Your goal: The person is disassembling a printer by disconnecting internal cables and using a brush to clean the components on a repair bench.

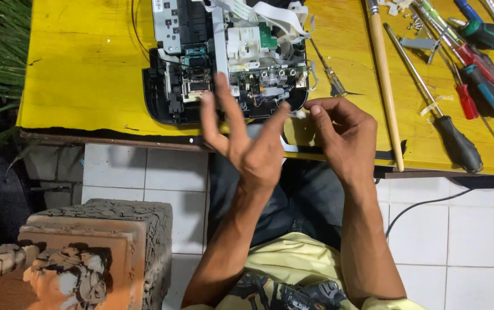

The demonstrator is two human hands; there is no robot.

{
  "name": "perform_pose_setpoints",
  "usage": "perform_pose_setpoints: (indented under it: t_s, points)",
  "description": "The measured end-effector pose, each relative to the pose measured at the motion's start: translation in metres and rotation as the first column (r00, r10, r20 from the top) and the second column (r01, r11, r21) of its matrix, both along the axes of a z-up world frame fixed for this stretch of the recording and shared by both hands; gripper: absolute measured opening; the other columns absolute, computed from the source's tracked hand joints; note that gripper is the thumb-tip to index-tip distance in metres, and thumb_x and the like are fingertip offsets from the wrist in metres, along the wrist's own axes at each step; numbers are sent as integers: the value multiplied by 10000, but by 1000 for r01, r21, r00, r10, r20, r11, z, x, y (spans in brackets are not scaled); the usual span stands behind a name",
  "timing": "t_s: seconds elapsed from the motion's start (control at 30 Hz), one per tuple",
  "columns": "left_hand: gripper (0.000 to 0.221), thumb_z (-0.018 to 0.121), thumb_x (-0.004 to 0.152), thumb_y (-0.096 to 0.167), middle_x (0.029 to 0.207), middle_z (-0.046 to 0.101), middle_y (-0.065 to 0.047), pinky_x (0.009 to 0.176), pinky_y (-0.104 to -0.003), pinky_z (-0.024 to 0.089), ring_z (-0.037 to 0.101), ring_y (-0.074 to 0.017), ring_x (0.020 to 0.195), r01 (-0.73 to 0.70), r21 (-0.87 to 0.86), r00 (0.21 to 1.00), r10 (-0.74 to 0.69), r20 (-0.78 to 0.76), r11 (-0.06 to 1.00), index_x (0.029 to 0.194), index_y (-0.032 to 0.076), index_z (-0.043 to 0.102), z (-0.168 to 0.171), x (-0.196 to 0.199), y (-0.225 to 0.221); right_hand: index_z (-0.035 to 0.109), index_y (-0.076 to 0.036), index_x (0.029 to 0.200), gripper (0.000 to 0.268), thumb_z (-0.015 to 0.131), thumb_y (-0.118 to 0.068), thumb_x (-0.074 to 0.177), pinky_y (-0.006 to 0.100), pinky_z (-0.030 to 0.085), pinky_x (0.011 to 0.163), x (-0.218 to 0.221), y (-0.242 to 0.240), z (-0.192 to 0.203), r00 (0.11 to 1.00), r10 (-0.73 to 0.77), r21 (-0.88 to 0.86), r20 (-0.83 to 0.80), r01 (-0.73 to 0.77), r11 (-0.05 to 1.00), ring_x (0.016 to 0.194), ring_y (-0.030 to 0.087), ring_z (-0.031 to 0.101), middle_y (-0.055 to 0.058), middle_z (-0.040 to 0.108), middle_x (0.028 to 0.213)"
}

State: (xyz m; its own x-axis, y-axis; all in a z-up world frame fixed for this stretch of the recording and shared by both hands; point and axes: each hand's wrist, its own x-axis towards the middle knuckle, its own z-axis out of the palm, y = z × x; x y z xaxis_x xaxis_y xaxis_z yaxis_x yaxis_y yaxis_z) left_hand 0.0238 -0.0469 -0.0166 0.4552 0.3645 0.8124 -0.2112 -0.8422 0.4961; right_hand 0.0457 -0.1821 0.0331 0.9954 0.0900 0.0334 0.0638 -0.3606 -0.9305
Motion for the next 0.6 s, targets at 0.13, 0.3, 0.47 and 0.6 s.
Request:
perform_pose_setpoints:
  t_s: [0.13,0.3,0.47,0.6]
  points:
    - [185,705,1042,180,1429,540,-271,1156,-462,338,301,-373,1436,51,105,998,-46,-53,993,969,292,832,-16,-24,-22,734,-22,1085,129,650,-111,1046,246,588,661,9,-3,2,999,13,2,31,-13,1000,788,132,727,93,765,894]
    - [89,711,998,268,1482,540,-305,1090,-543,321,389,-453,1409,27,101,996,-18,-84,995,985,332,771,-51,-35,-22,814,-82,1012,93,838,-47,929,319,550,523,25,6,-6,941,167,-171,293,-120,978,639,233,671,129,738,838]
    - [76,748,965,221,1480,564,-268,1106,-504,364,422,-409,1400,69,51,996,-66,-56,996,988,287,779,-45,-42,-11,832,-125,1029,122,829,-120,907,379,555,519,31,28,-13,971,153,-208,183,-114,972,593,260,661,119,687,714]
    - [125,724,968,184,1491,554,-256,1128,-503,385,447,-406,1383,39,-29,997,-41,-63,999,1054,235,799,-41,-52,-2,842,-198,1033,126,795,-199,916,339,555,556,31,34,-14,994,99,-266,36,-86,960,586,226,655,55,653,622]
